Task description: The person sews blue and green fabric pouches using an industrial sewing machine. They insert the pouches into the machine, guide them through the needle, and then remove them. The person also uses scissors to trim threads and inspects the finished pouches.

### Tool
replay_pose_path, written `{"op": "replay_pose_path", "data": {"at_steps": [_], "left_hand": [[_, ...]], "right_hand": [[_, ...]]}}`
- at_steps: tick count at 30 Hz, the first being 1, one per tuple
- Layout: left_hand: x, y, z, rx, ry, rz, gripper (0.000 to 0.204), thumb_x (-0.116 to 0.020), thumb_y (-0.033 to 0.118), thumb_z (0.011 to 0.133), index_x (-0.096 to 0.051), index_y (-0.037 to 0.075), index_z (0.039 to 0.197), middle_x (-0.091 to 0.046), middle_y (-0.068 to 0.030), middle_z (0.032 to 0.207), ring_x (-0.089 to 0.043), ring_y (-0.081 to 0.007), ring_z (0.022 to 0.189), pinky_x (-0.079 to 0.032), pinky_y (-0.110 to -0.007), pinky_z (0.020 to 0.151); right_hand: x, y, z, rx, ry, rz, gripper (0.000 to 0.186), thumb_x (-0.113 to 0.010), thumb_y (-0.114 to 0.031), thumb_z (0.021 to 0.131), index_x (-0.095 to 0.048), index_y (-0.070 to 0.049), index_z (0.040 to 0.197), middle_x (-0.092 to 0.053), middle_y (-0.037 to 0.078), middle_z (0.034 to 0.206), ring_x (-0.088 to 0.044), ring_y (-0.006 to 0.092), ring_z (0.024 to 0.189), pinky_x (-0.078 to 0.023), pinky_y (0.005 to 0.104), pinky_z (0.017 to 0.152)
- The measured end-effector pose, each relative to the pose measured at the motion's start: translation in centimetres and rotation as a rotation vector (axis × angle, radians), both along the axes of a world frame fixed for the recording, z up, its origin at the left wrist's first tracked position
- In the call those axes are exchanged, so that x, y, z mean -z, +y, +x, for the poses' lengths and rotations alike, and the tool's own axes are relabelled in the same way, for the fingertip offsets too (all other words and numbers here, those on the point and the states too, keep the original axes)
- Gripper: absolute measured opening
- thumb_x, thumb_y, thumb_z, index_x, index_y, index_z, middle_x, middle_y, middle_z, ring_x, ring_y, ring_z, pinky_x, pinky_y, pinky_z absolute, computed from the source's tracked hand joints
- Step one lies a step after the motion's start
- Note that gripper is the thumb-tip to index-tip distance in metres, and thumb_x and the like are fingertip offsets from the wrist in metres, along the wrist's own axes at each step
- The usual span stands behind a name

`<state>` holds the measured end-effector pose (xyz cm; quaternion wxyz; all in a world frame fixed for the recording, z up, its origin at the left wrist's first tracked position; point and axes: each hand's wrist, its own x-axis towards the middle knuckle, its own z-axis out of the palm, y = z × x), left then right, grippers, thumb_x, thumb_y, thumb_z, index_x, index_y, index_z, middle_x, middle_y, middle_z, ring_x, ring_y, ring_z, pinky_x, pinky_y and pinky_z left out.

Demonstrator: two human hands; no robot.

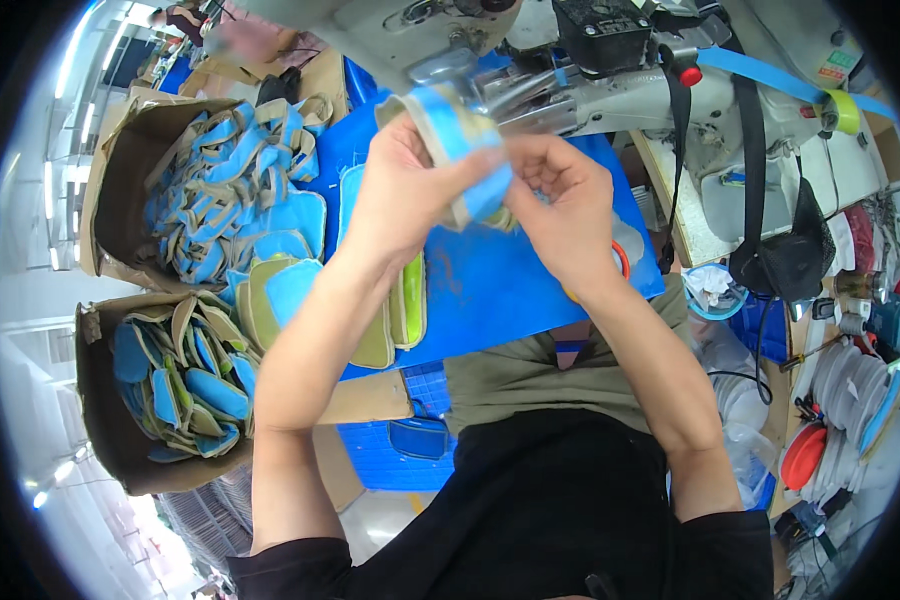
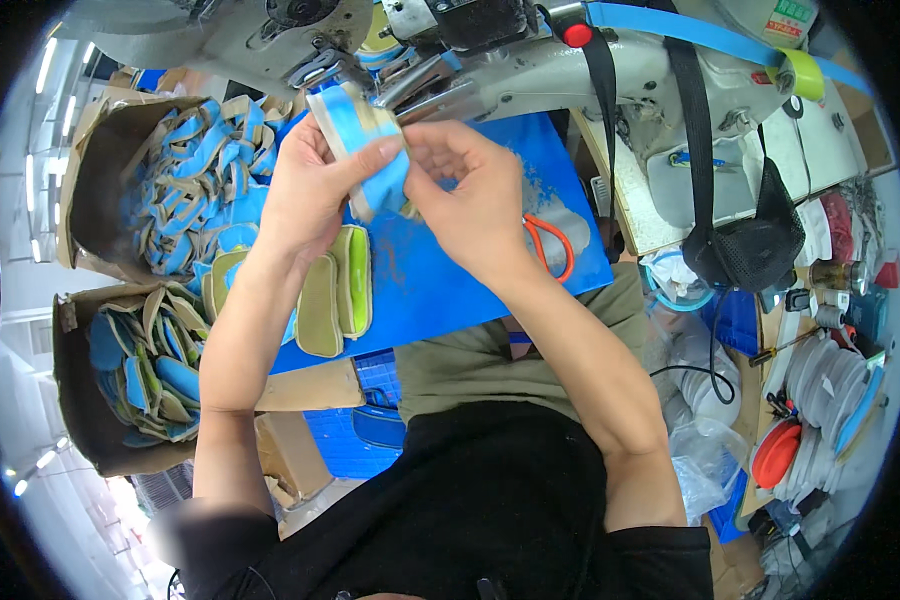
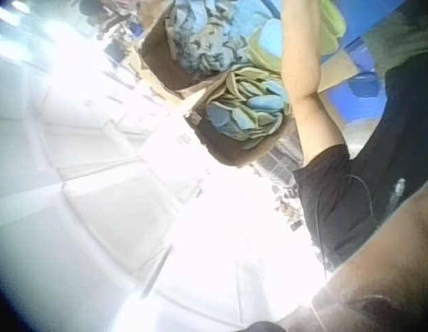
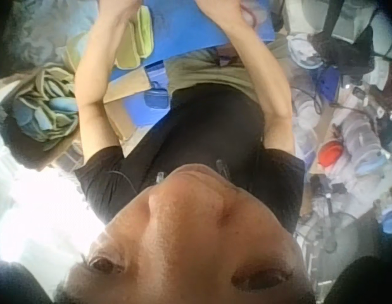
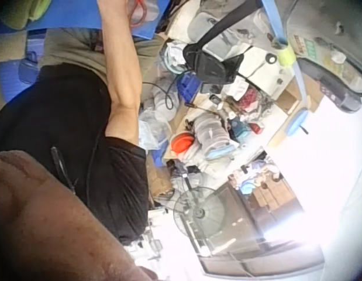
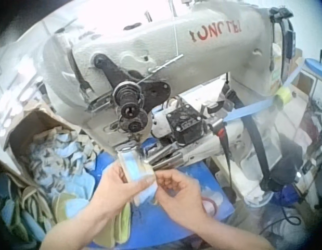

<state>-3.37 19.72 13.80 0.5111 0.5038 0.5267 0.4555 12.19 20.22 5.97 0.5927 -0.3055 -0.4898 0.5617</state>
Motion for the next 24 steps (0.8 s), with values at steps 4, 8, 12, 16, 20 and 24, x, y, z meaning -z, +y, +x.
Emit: {"op": "replay_pose_path", "data": {"at_steps": [4,8,12,16,20,24], "left_hand": [[-0.6,0.3,-0.5,0.021,0.003,-0.032,0.033,-0.083,0.011,0.087,-0.063,0.003,0.113,-0.073,-0.0054,0.104,-0.070,-0.0114,0.090,-0.057,-0.028,0.082],[-0.6,-0.1,-0.2,0.003,-0.142,-0.073,0.023,-0.076,0.009,0.092,-0.067,0.002,0.112,-0.074,-0.0052,0.104,-0.070,-0.0114,0.087,-0.057,-0.027,0.078],[-0.4,-0.7,-0.9,-0.042,-0.474,-0.305,0.019,-0.069,0.013,0.099,-0.068,0.002,0.114,-0.074,-0.0057,0.104,-0.072,-0.0136,0.090,-0.058,-0.029,0.082],[0.2,-1.1,-0.3,-0.119,-0.485,-0.300,0.019,-0.070,0.013,0.098,-0.067,0.002,0.113,-0.075,-0.0061,0.103,-0.073,-0.0138,0.089,-0.060,-0.030,0.081],[0.1,-1.4,0.9,-0.062,-0.356,-0.224,0.021,-0.075,0.013,0.095,-0.067,0.003,0.111,-0.074,-0.0055,0.101,-0.072,-0.0133,0.085,-0.060,-0.030,0.076],[0.0,-1.2,1.0,-0.066,-0.279,-0.243,0.021,-0.076,0.014,0.094,-0.067,0.003,0.109,-0.074,-0.0044,0.099,-0.071,-0.0125,0.082,-0.059,-0.030,0.074]], "right_hand": [[-0.9,0.1,0.5,-0.072,0.053,-0.073,0.020,-0.073,-0.004,0.090,-0.071,0.002,0.109,-0.075,0.007,0.094,-0.070,0.0099,0.081,-0.056,0.0250,0.071],[-1.0,0.3,0.9,-0.098,0.097,-0.058,0.023,-0.073,-0.004,0.090,-0.070,0.003,0.112,-0.073,0.005,0.091,-0.069,0.0088,0.079,-0.055,0.0244,0.068],[-0.6,0.2,1.0,-0.129,0.120,-0.046,0.023,-0.075,-0.005,0.090,-0.071,0.003,0.111,-0.070,0.003,0.086,-0.065,0.0079,0.075,-0.053,0.0246,0.065],[0.0,-0.2,1.1,-0.150,0.108,-0.048,0.023,-0.075,-0.005,0.089,-0.072,0.003,0.110,-0.070,0.004,0.086,-0.063,0.0078,0.073,-0.053,0.0247,0.064],[-0.2,-0.5,1.4,-0.132,0.040,-0.046,0.024,-0.074,-0.004,0.089,-0.073,0.003,0.112,-0.071,0.005,0.088,-0.065,0.0088,0.076,-0.054,0.0255,0.065],[-0.7,-0.7,1.7,-0.138,0.033,-0.070,0.025,-0.072,-0.004,0.090,-0.072,0.003,0.114,-0.073,0.007,0.094,-0.068,0.0097,0.083,-0.055,0.0264,0.069]]}}
